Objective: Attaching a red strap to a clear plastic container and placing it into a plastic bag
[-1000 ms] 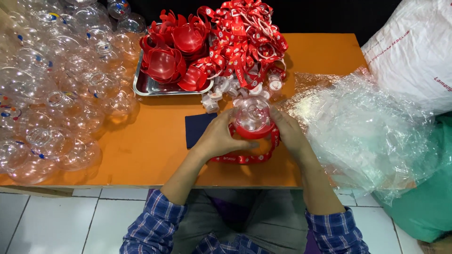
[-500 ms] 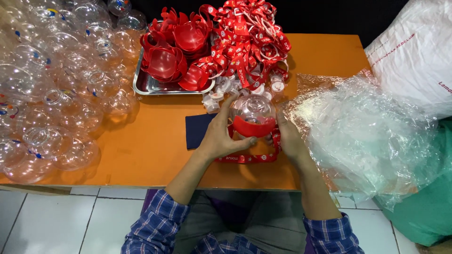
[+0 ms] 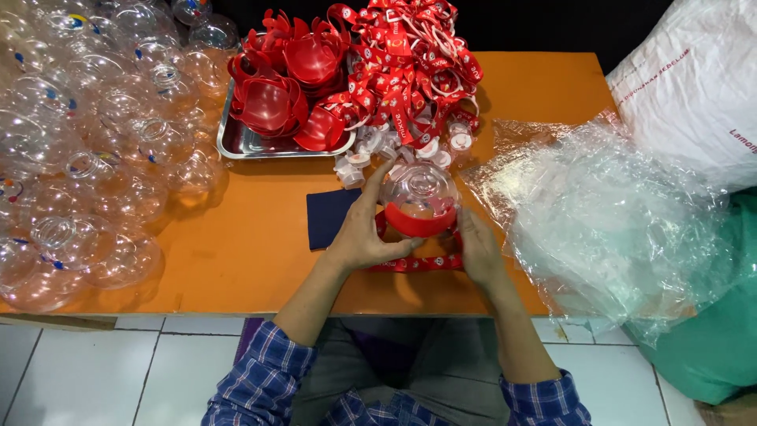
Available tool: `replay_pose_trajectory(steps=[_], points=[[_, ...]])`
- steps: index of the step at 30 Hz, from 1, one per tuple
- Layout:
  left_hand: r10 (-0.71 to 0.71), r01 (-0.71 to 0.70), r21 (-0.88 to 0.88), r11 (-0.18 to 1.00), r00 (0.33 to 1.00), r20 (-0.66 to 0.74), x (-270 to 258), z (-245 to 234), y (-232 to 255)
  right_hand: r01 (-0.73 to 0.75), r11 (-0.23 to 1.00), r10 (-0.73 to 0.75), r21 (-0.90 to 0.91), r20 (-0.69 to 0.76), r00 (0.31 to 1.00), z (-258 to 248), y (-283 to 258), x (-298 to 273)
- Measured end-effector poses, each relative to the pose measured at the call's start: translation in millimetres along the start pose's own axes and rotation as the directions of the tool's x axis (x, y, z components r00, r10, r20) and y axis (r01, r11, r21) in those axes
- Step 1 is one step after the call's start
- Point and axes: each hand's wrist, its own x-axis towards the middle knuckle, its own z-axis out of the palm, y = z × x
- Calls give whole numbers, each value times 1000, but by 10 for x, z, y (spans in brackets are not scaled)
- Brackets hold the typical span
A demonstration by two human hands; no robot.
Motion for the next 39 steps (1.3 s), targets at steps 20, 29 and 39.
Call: replay_pose_trajectory(steps=[20, 29, 39], points=[[178, -176, 34, 984, 978, -109, -97, -114, -143, 130, 991, -134, -41, -102, 986, 12, -87, -317], [379, -291, 304, 907, 879, -288, -910, 362, -18, 283, 861, -445, -423, -357, 821, -176, -346, -688], [241, -156, 292, 944, 927, -286, -972, 437, -8, 6, 675, -527, -737, -476, 704, -892, -351, -573]])
